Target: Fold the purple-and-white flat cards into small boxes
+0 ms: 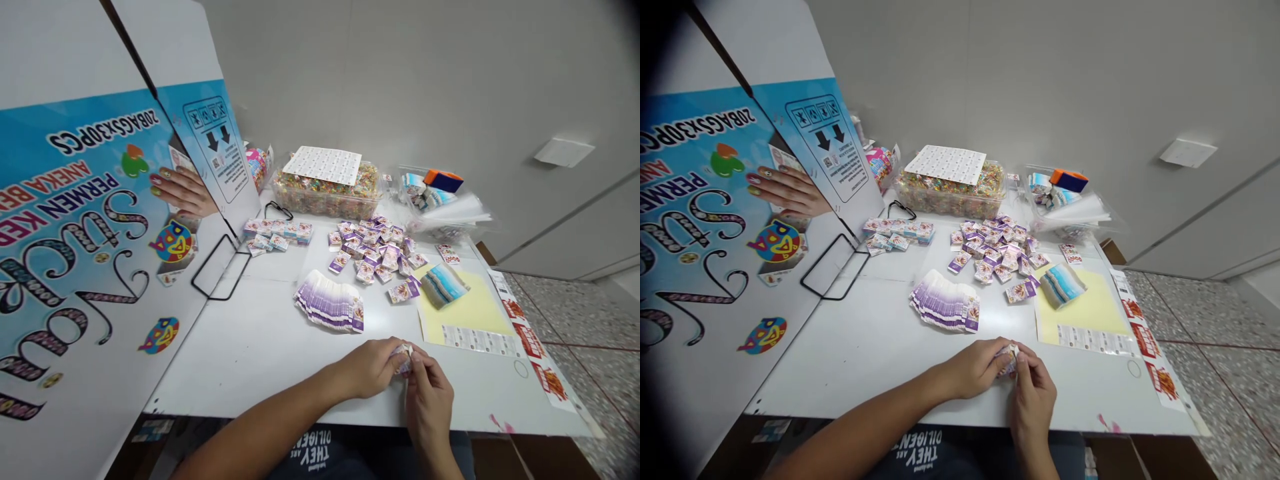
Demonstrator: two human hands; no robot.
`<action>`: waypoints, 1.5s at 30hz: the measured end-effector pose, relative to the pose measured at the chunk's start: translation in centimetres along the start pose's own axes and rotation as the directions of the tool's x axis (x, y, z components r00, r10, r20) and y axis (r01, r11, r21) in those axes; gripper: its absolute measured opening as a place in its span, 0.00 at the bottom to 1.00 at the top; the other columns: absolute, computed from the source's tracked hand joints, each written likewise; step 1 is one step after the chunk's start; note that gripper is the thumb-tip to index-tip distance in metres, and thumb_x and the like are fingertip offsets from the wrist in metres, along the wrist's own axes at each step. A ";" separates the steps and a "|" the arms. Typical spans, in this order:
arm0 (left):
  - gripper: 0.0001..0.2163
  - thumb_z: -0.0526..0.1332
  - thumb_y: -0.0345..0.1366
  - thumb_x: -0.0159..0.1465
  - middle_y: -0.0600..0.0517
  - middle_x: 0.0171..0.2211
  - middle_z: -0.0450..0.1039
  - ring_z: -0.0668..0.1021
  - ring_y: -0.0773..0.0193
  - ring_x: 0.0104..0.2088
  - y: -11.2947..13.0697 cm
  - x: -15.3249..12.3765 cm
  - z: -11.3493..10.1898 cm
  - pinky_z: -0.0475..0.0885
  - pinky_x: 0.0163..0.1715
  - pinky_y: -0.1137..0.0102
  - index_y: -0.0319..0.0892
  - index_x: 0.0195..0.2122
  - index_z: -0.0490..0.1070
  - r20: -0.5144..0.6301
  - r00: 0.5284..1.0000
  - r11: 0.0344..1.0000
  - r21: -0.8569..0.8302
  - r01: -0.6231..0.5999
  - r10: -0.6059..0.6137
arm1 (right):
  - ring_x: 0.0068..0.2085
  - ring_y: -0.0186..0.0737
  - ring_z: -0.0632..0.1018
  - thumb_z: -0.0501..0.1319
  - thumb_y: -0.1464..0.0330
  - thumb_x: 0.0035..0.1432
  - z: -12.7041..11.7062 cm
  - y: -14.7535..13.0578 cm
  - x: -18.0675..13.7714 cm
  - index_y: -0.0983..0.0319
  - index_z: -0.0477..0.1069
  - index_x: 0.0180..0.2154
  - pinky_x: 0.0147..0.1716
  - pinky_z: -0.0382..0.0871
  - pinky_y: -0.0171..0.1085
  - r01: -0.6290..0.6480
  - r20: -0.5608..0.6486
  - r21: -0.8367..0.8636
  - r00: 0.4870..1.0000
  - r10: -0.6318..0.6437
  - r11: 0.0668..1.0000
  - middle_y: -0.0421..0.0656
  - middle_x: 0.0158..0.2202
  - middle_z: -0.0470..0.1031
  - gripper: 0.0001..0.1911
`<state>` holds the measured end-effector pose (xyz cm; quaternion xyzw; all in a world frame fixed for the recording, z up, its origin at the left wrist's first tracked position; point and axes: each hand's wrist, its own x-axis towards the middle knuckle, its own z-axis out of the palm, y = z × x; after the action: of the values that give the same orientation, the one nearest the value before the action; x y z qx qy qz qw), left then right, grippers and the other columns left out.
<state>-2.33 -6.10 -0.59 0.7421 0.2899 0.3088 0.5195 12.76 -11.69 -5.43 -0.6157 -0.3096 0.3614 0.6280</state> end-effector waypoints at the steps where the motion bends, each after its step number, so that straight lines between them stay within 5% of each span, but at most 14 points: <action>1: 0.16 0.49 0.43 0.73 0.44 0.44 0.77 0.77 0.59 0.42 0.0 0.0 0.0 0.69 0.44 0.68 0.40 0.51 0.71 0.000 1.000 1.000 -0.008 0.013 -0.013 | 0.49 0.54 0.81 0.70 0.54 0.53 0.0 0.0 -0.1 0.62 0.80 0.34 0.50 0.74 0.51 0.007 -0.018 -0.024 1.000 -0.008 1.000 0.51 0.46 0.83 0.17; 7: 0.18 0.47 0.44 0.74 0.48 0.36 0.77 0.76 0.63 0.34 -0.1 0.2 0.1 0.70 0.39 0.70 0.39 0.47 0.73 -0.014 0.997 0.996 -0.036 0.077 -0.078 | 0.44 0.53 0.82 0.71 0.53 0.49 0.4 -0.7 -0.1 0.63 0.81 0.34 0.45 0.76 0.48 -0.008 -0.039 -0.063 0.999 0.005 0.998 0.51 0.42 0.84 0.20; 11: 0.18 0.46 0.42 0.74 0.45 0.45 0.78 0.77 0.59 0.44 0.1 0.2 -0.1 0.69 0.48 0.68 0.40 0.51 0.72 0.011 1.000 1.000 0.004 -0.021 0.021 | 0.40 0.50 0.83 0.72 0.52 0.47 0.7 -0.5 -0.1 0.62 0.79 0.28 0.40 0.76 0.45 -0.040 -0.027 0.069 0.999 0.042 0.997 0.49 0.40 0.84 0.19; 14: 0.18 0.44 0.41 0.74 0.44 0.48 0.77 0.77 0.58 0.47 0.4 0.1 -0.2 0.68 0.51 0.67 0.42 0.52 0.72 0.028 0.996 0.997 0.002 -0.083 0.083 | 0.43 0.51 0.82 0.70 0.54 0.52 0.4 -0.8 -0.3 0.62 0.80 0.30 0.41 0.76 0.44 0.032 -0.026 -0.045 0.999 -0.033 0.998 0.51 0.44 0.84 0.16; 20: 0.19 0.45 0.45 0.74 0.48 0.36 0.75 0.74 0.62 0.35 0.1 0.2 0.0 0.69 0.40 0.69 0.40 0.43 0.73 0.022 0.999 1.000 -0.008 -0.023 0.023 | 0.49 0.51 0.81 0.66 0.60 0.60 0.0 -1.9 -1.0 0.60 0.81 0.33 0.51 0.74 0.48 0.244 0.056 -0.187 0.970 -0.238 0.952 0.48 0.48 0.82 0.11; 26: 0.20 0.47 0.46 0.74 0.52 0.30 0.71 0.71 0.65 0.30 -0.2 0.5 0.3 0.67 0.35 0.71 0.39 0.39 0.73 -0.068 0.996 0.990 -0.132 0.049 -0.058 | 0.57 0.50 0.78 0.61 0.65 0.65 0.4 -1.9 -1.7 0.58 0.78 0.52 0.58 0.71 0.51 0.429 0.167 -0.308 0.903 -0.395 0.849 0.47 0.56 0.78 0.16; 29: 0.18 0.47 0.44 0.74 0.52 0.30 0.71 0.70 0.66 0.30 -0.2 0.6 0.2 0.66 0.35 0.71 0.39 0.40 0.72 -0.094 0.995 0.995 -0.095 0.037 -0.046 | 0.58 0.51 0.77 0.62 0.63 0.64 0.8 -2.0 -1.7 0.58 0.78 0.53 0.60 0.70 0.51 0.358 0.137 -0.292 0.933 -0.332 0.887 0.47 0.57 0.77 0.17; 32: 0.17 0.47 0.43 0.74 0.52 0.30 0.71 0.70 0.66 0.30 -0.1 0.6 0.0 0.65 0.35 0.72 0.40 0.39 0.72 -0.096 0.995 0.997 -0.070 0.015 -0.022 | 0.57 0.54 0.78 0.66 0.60 0.60 1.1 -2.4 -1.2 0.60 0.80 0.50 0.59 0.70 0.53 0.143 0.070 -0.184 0.989 -0.132 0.972 0.48 0.55 0.79 0.18; 36: 0.17 0.47 0.42 0.74 0.52 0.30 0.71 0.71 0.66 0.30 0.2 0.6 -0.3 0.66 0.35 0.72 0.40 0.38 0.71 -0.064 0.998 0.997 -0.077 0.001 -0.005 | 0.56 0.57 0.78 0.70 0.59 0.56 1.2 -2.9 -0.3 0.61 0.81 0.48 0.57 0.71 0.54 -0.106 0.064 0.060 0.993 0.102 0.993 0.50 0.53 0.80 0.20; 40: 0.17 0.47 0.41 0.74 0.53 0.30 0.71 0.71 0.67 0.29 0.3 0.6 -0.1 0.66 0.34 0.73 0.39 0.39 0.72 -0.074 0.997 0.996 -0.083 -0.017 0.011 | 0.55 0.55 0.78 0.70 0.60 0.55 1.0 -3.0 -0.4 0.62 0.81 0.48 0.56 0.72 0.51 -0.102 0.059 0.060 0.993 0.098 0.993 0.49 0.51 0.81 0.20; 45: 0.17 0.48 0.41 0.74 0.55 0.27 0.71 0.70 0.68 0.27 -0.1 0.5 0.4 0.66 0.32 0.73 0.39 0.37 0.73 -0.103 0.994 0.993 -0.116 0.010 -0.022 | 0.38 0.46 0.83 0.66 0.58 0.60 0.9 -2.5 -1.8 0.62 0.78 0.52 0.37 0.79 0.43 0.071 -0.022 -0.210 0.997 -0.078 0.975 0.48 0.47 0.83 0.22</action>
<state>-1.70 -5.97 -0.78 0.6913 0.3042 0.3593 0.5481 11.16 -12.67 -2.76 -0.6716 -0.3592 0.2938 0.5776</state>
